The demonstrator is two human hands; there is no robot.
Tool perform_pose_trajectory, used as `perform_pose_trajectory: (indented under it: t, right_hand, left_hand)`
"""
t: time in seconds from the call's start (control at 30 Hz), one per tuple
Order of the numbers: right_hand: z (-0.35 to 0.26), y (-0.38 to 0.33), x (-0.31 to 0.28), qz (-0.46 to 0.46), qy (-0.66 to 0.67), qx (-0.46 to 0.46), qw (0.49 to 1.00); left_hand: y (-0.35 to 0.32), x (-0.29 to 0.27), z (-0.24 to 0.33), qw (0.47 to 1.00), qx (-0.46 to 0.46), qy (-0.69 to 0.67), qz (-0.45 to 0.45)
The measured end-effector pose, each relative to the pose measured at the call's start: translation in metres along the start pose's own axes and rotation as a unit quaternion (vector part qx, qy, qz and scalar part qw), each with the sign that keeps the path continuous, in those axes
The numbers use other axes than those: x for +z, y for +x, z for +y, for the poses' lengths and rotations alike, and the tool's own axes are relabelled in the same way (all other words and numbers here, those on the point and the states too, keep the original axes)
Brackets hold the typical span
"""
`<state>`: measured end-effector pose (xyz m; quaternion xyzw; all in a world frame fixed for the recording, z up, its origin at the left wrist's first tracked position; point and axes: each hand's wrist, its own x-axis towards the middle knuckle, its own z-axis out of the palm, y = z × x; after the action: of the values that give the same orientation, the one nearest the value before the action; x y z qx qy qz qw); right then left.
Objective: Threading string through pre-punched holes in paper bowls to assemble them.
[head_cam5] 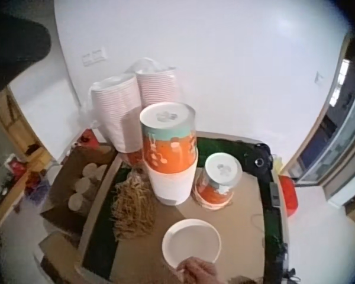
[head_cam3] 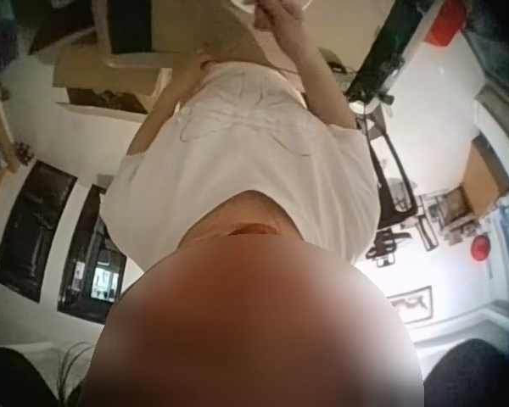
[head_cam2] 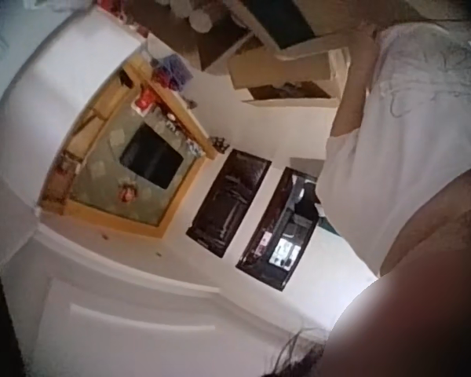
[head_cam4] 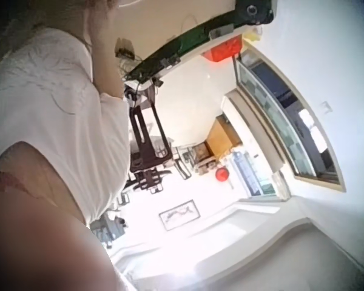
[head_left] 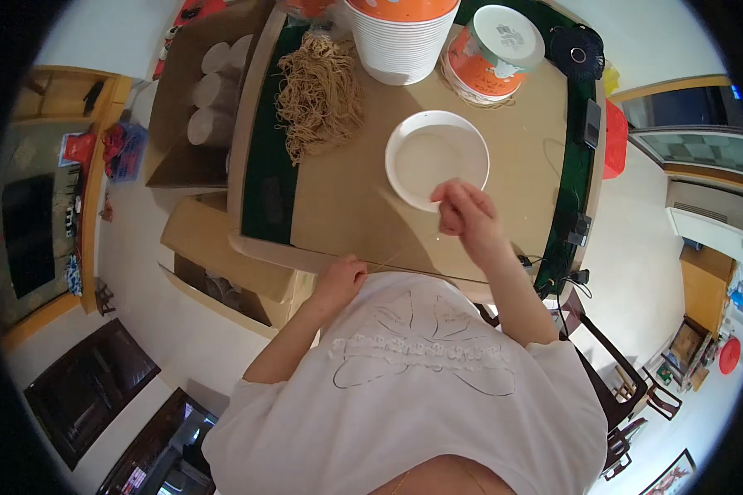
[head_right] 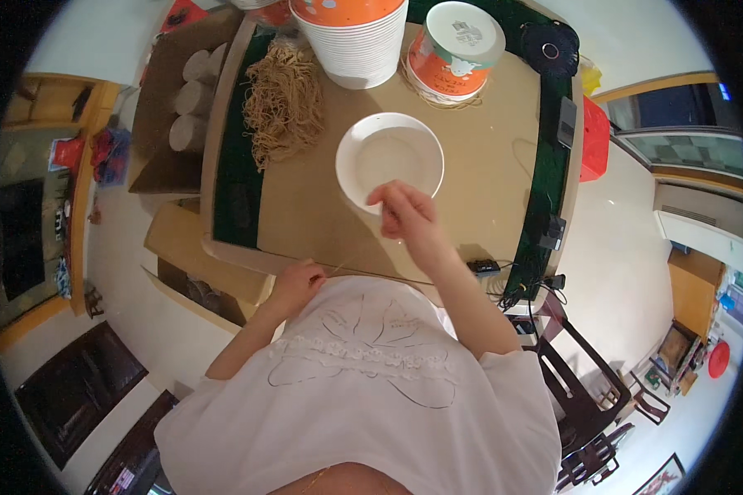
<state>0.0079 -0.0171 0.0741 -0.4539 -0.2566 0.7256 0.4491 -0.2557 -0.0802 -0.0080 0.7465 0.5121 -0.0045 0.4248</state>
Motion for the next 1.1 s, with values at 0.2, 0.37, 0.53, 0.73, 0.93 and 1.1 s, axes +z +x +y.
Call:
perform_pose_trajectory:
  t: [0.2,0.37,0.53,0.73,0.93,1.1]
  right_hand:
    - [-0.021,-0.039,-0.054,0.114,-0.180,-0.012,0.977]
    - [-0.019,-0.046,-0.095,0.248,-0.210,-0.064,0.944]
    - [-0.016,-0.052,-0.104,0.248,-0.205,-0.151,0.935]
    - [-0.015,-0.057,-0.097,0.177,-0.103,-0.153,0.967]
    - [-0.013,-0.056,-0.059,0.022,-0.149,-0.086,0.985]
    - [-0.013,-0.057,-0.049,-0.001,-0.134,-0.110,0.985]
  left_hand:
    - [0.051,-0.015,0.053,0.985,0.133,-0.041,0.106]
    - [0.125,-0.009,0.123,0.954,0.247,0.009,0.170]
    - [0.137,-0.001,0.120,0.921,0.173,0.341,-0.071]
    - [0.091,-0.040,0.067,0.886,0.265,0.378,-0.049]
    - [0.073,-0.069,0.143,0.966,0.255,-0.045,0.021]
    - [0.087,-0.037,0.146,0.923,0.109,-0.364,-0.053]
